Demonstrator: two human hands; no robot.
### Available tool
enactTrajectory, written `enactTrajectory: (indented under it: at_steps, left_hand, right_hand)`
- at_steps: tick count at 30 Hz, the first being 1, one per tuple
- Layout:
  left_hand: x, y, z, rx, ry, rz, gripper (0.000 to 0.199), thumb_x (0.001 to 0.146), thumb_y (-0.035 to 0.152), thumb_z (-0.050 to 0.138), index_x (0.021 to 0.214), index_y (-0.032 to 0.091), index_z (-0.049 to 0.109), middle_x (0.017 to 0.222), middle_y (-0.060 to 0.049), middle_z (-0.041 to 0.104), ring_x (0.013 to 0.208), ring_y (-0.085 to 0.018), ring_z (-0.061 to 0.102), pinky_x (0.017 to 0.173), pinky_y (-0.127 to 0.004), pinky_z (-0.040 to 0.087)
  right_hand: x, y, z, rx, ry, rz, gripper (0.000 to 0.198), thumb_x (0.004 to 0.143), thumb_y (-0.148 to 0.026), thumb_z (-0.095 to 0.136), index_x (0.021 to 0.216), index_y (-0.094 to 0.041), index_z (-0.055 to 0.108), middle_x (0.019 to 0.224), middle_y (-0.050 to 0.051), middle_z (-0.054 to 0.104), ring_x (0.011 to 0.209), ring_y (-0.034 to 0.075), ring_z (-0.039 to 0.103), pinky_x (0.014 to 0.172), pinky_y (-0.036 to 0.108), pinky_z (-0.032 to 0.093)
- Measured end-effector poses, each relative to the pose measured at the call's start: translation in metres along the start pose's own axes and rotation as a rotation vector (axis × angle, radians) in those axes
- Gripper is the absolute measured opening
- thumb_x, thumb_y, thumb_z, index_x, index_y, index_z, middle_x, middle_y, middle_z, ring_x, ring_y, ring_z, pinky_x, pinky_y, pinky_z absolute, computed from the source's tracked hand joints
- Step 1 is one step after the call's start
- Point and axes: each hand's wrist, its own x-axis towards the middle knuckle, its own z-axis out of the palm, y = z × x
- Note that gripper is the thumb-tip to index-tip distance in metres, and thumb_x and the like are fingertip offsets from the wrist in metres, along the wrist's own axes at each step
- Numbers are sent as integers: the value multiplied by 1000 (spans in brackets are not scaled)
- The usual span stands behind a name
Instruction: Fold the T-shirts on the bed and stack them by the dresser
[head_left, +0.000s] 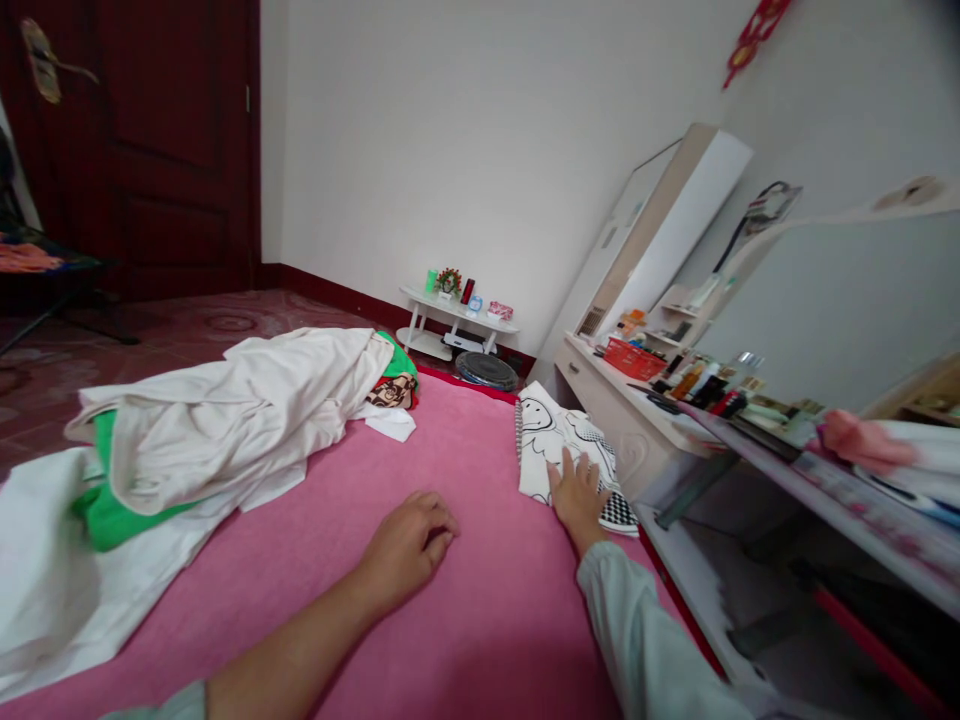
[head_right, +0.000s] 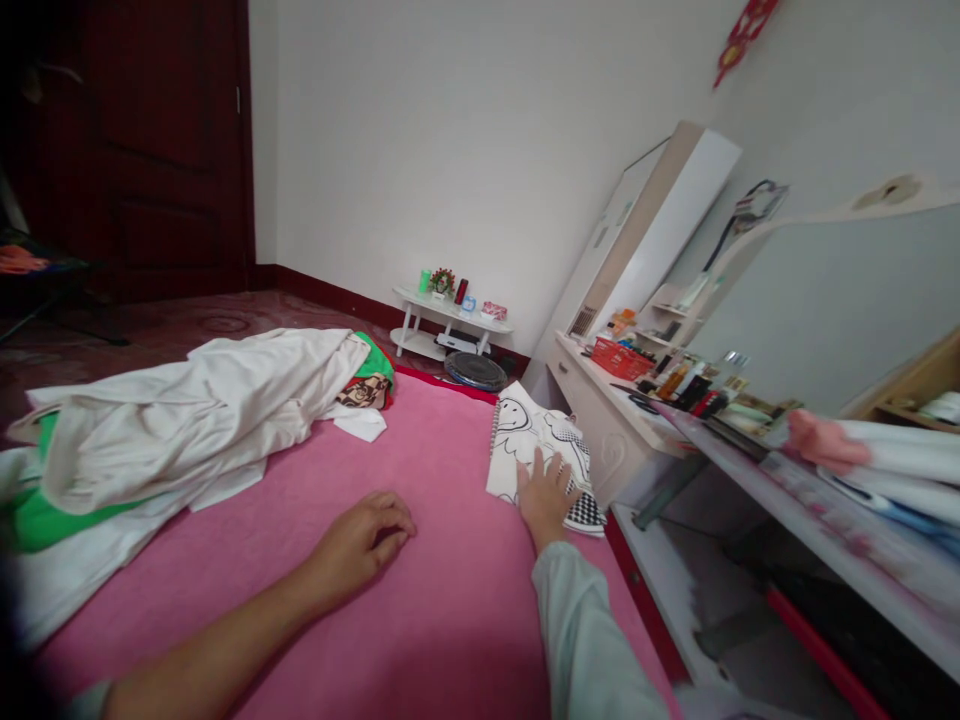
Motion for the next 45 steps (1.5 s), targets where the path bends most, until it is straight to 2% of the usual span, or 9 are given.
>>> enactTrajectory:
  at_steps: [3, 8, 16, 23, 29, 33, 37, 40, 45]
  left_hand:
    - [0, -3, 1, 11, 12, 27, 19, 79, 11, 51, 81, 20, 67, 88, -3, 63, 90, -18, 56, 80, -29, 42]
    - [-2, -5, 1, 74, 20, 64, 18, 80, 12, 50, 82, 19, 67, 88, -4, 63, 90, -19, 56, 83, -30, 43]
    - [-32, 19, 5, 419, -11, 94, 28, 87, 25, 46, 110, 19, 62, 114, -8, 60, 108, -23, 53, 94, -37, 40]
    - [-59, 25, 10, 525, -97, 61, 49, 92, 41, 37, 135, 20, 48, 144, -10, 43, 133, -27, 37, 110, -46, 25]
    - [-53, 19, 2, 423, -13, 117, 39, 83, 41, 55, 117, 25, 64, 128, -6, 60, 116, -22, 55, 101, -36, 40]
    - [-48, 15, -24, 470, 187, 2, 32, 82, 26, 55, 112, 23, 66, 124, -8, 60, 115, -22, 54, 100, -35, 41]
    - [-55, 5, -83, 582, 576, -185, 56, 82, 16, 47, 138, 10, 39, 147, -19, 32, 137, -33, 25, 110, -53, 21]
    - [-68, -7, -123, 720, 814, -342, 60, 80, 17, 47, 138, 6, 36, 140, -21, 40, 133, -35, 29, 109, -51, 19]
    - [-80, -24, -149, 823, 726, -575, 40, 84, 26, 45, 120, 14, 59, 106, -16, 62, 105, -34, 50, 94, -49, 31]
  right_hand:
    - [-40, -9, -3, -42, 55, -18, 53, 96, -47, 27, 147, -31, 27, 156, 11, 15, 141, 37, 10, 102, 65, 19]
    - [-89, -19, -19, 28, -110, 23, 58, 94, -52, 26, 148, -31, 23, 157, 12, 7, 140, 40, 11, 100, 65, 20]
    - [-149, -32, -43, 80, -183, -20, 60, 94, -51, 24, 146, -20, 32, 152, 16, 25, 139, 37, 19, 105, 60, 14]
    - [-162, -20, -41, 267, -43, -122, 50, 89, -43, 42, 131, -19, 53, 142, 15, 44, 132, 33, 36, 105, 54, 23]
    - [-147, 0, -35, 445, 8, -195, 35, 84, -31, 46, 110, -22, 68, 122, 5, 63, 115, 19, 55, 101, 31, 38]
    - [-140, 5, -25, 528, 29, -196, 34, 82, -31, 47, 104, -21, 70, 120, 4, 65, 111, 19, 58, 99, 30, 41]
    - [-136, 7, -16, 605, 51, -193, 33, 79, -32, 49, 99, -20, 72, 119, 5, 65, 109, 20, 59, 98, 32, 43]
    - [-134, 8, -12, 663, 68, -188, 33, 76, -33, 50, 97, -19, 73, 118, 7, 66, 109, 22, 59, 98, 35, 42]
    - [-132, 9, -10, 713, 69, -194, 34, 74, -34, 51, 95, -19, 73, 114, 8, 67, 107, 24, 60, 98, 38, 43]
